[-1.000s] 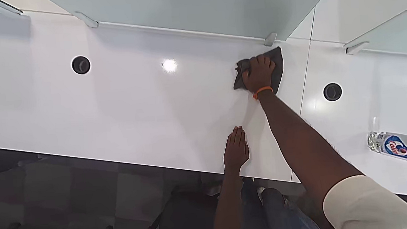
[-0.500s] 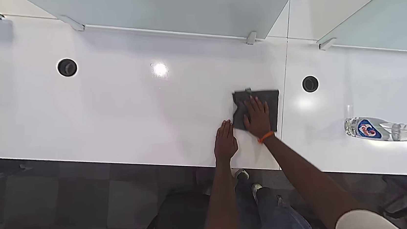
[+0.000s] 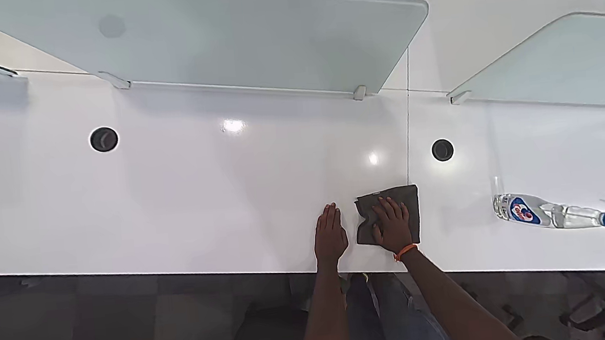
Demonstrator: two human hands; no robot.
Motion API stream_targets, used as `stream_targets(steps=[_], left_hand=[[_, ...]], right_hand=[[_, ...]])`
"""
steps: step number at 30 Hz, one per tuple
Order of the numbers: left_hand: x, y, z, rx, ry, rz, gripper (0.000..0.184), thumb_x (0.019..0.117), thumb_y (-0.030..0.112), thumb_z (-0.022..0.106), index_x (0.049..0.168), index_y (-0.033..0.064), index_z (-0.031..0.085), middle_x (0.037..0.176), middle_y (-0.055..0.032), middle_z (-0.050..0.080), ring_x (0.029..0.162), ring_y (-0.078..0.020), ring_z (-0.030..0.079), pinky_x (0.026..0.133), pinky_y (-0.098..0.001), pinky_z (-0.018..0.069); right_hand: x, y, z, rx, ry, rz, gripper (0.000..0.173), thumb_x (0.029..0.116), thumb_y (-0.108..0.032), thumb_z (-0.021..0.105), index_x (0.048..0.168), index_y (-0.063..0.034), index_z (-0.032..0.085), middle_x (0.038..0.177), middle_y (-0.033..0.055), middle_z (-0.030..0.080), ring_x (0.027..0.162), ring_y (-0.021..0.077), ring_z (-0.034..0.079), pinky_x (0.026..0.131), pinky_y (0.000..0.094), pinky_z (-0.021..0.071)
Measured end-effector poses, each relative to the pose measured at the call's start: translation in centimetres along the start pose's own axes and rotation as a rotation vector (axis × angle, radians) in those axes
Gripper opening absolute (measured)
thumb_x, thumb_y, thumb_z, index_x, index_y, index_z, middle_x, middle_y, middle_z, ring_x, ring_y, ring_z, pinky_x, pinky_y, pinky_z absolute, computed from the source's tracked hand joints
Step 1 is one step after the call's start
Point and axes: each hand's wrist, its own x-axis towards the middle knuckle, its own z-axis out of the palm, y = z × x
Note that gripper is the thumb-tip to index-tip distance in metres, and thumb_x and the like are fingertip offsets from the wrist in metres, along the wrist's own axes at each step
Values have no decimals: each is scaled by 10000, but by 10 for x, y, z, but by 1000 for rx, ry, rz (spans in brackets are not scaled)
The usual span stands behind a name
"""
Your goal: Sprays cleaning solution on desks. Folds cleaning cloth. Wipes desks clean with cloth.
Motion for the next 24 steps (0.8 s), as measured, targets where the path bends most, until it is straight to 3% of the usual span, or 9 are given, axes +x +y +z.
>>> stream_targets(steps=[2,4,19,24], left_hand=[[1,0,0,-7,13,0,520,952,175,401,1426,39,565,1563,-112,484,1476,-287,413,1196,-462,345],[1,1,-1,-4,19,2,515,954,176,400,1420,42,570,1557,-112,491,1470,-289,422,1190,-461,352],[0,3,-1,80,-31,-43,513,969,212,376,1426,92,577,1565,-58,490,1471,-237,422,1178,-444,361],[0,4,-2,93,-5,-42,512,974,235,368,1427,113,574,1551,-48,506,1466,-222,423,1182,-420,350]], right_hand=[[35,8,-3,12,31,-7,486,871,-448,501,1244,-204,694,1456,90,587,1415,368,465,1149,669,275],[65,9,-6,-1,22,26,478,866,-454,521,1209,-179,708,1395,121,617,1372,390,497,1143,670,285],[200,10,-18,-72,20,121,469,860,-459,531,1210,-197,700,1377,97,602,1359,343,486,1139,623,290],[253,14,-21,-55,54,138,496,843,-460,547,1215,-166,692,1366,137,592,1344,365,483,1121,636,292]])
